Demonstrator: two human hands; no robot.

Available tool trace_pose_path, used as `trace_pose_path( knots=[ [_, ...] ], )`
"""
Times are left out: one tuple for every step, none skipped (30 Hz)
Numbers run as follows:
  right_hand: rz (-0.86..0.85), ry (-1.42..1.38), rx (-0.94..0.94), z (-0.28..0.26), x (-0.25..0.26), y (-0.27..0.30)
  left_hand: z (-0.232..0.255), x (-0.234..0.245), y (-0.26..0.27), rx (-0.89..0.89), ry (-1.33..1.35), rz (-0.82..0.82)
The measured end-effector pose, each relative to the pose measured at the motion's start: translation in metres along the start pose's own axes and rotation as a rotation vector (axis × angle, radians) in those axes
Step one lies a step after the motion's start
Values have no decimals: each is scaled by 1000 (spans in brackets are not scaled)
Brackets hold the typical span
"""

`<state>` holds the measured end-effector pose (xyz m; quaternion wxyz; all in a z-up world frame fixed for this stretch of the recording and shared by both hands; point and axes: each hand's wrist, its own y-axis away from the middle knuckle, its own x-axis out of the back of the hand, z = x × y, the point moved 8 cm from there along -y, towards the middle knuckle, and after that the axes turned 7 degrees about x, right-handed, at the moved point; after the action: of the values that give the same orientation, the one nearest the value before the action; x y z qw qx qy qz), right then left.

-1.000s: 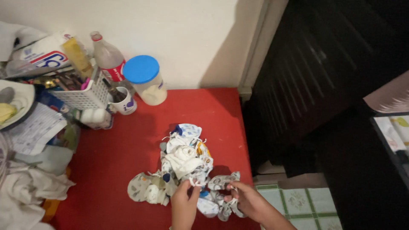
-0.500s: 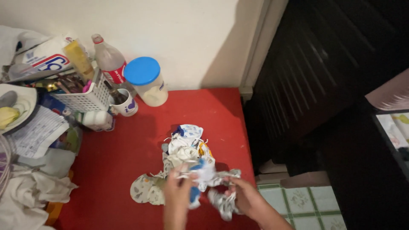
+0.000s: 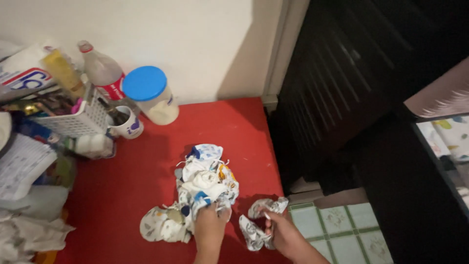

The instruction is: Organizing and sorting baby clothes and socks into dresser drawers.

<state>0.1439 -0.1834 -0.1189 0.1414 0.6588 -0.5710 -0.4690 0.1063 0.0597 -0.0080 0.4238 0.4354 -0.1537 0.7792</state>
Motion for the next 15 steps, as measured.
trace_pose_path(
  knots=[
    [-11, 28, 19, 2, 0, 5, -6, -11, -1, 62, -56, -53],
    [-21, 55, 38, 3, -1, 10, -11, -21, 0, 124, -113, -106],
    [0, 65, 10, 4, 0, 14, -17, -29, 2, 188, -171, -156],
    [21, 75, -19, 5, 1, 19, -16, -30, 4, 166, -123, -139],
    [37, 87, -47, 4, 0, 20, -16, -29, 4, 146, -74, -117],
    [11, 74, -62, 1, -3, 22, -16, -27, 3, 127, -25, -95],
    [-17, 62, -84, 1, -6, 25, -15, -26, 1, 78, 134, -130],
    [-46, 49, -105, 1, -9, 28, -13, -23, -2, 28, 293, -163],
    [-115, 44, -98, -1, -17, 32, -12, -17, -4, -21, 452, -194],
    [-184, 38, -91, -4, -25, 38, -23, -15, -7, 104, 618, -254],
    [-252, 33, -85, -7, -34, 45, -31, -12, -9, 232, 784, -314],
    [-273, 32, -113, -6, -43, 53, -35, -12, -8, 361, 950, -372],
    [-294, 33, -139, -6, -55, 60, -30, -4, -9, 363, 1037, -394],
    [-315, 33, -164, -6, -70, 69, -27, 7, -9, 364, 1125, -415],
    [-361, 29, -123, -13, -81, 83, -22, 16, -7, 363, 1213, -435]
  ],
)
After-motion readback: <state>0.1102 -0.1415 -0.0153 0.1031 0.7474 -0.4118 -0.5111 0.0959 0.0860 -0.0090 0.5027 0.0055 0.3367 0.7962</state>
